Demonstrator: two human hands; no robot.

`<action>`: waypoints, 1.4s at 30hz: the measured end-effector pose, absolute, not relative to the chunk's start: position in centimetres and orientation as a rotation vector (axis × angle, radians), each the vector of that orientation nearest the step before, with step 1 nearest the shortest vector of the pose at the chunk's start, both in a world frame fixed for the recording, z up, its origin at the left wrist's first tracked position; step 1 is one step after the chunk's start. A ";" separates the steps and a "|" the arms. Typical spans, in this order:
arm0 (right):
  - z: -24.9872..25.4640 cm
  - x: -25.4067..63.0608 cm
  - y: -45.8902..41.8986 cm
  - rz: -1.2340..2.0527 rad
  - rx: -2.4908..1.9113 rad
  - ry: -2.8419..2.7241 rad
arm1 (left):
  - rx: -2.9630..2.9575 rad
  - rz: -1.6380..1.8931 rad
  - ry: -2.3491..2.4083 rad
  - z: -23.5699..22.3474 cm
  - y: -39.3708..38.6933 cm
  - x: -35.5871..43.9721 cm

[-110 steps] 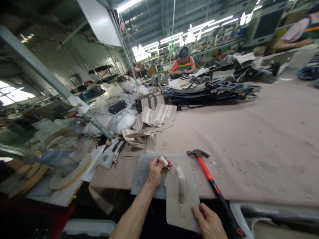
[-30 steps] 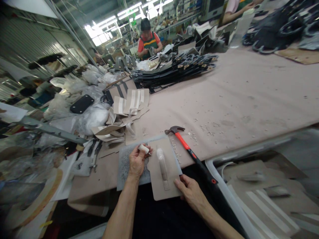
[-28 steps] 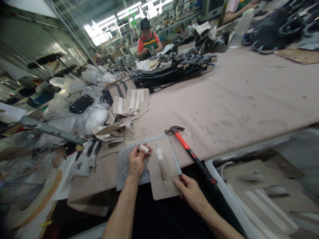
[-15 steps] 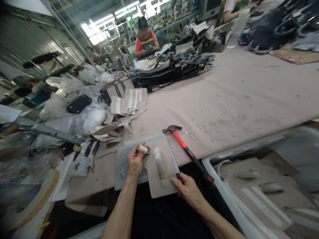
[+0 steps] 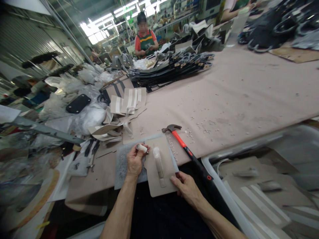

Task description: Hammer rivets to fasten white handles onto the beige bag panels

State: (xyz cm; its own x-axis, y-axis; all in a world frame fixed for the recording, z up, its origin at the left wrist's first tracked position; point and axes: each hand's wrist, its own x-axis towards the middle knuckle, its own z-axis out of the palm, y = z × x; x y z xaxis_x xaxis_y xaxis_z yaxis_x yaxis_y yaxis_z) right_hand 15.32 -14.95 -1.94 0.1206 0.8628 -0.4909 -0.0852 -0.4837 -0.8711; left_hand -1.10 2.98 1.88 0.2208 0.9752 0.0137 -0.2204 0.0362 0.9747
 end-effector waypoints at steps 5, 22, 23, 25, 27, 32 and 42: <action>-1.8 15.3 -14.9 1.485 -1.602 -0.783 | 1.128 1.138 0.887 1.8 3.0 -1.1; -1.9 15.4 -15.1 1.484 -1.585 -0.786 | 1.129 1.117 0.909 2.0 3.0 -1.0; -1.9 15.4 -15.1 1.485 -1.586 -0.786 | 1.127 1.117 0.910 2.0 3.0 -1.0; -1.9 15.4 -15.1 1.488 -1.584 -0.787 | 1.120 1.119 0.913 2.0 3.0 -1.0; -1.9 15.4 -15.1 1.491 -1.581 -0.784 | 1.116 1.122 0.914 2.0 3.0 -1.0; -1.8 15.4 -15.0 1.489 -1.584 -0.774 | 1.124 1.113 0.919 1.9 3.0 -1.0; -1.8 15.4 -15.0 1.486 -1.572 -0.772 | 1.137 1.118 0.916 2.0 3.0 -1.1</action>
State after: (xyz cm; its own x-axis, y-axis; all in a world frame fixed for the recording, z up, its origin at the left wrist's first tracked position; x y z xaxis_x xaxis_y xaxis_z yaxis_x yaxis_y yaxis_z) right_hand 15.40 -15.01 -1.84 0.1156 0.8667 -0.4853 -0.1013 -0.4757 -0.8737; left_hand -1.08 2.97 1.98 0.2184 0.9758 -0.0047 -0.1968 0.0488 0.9792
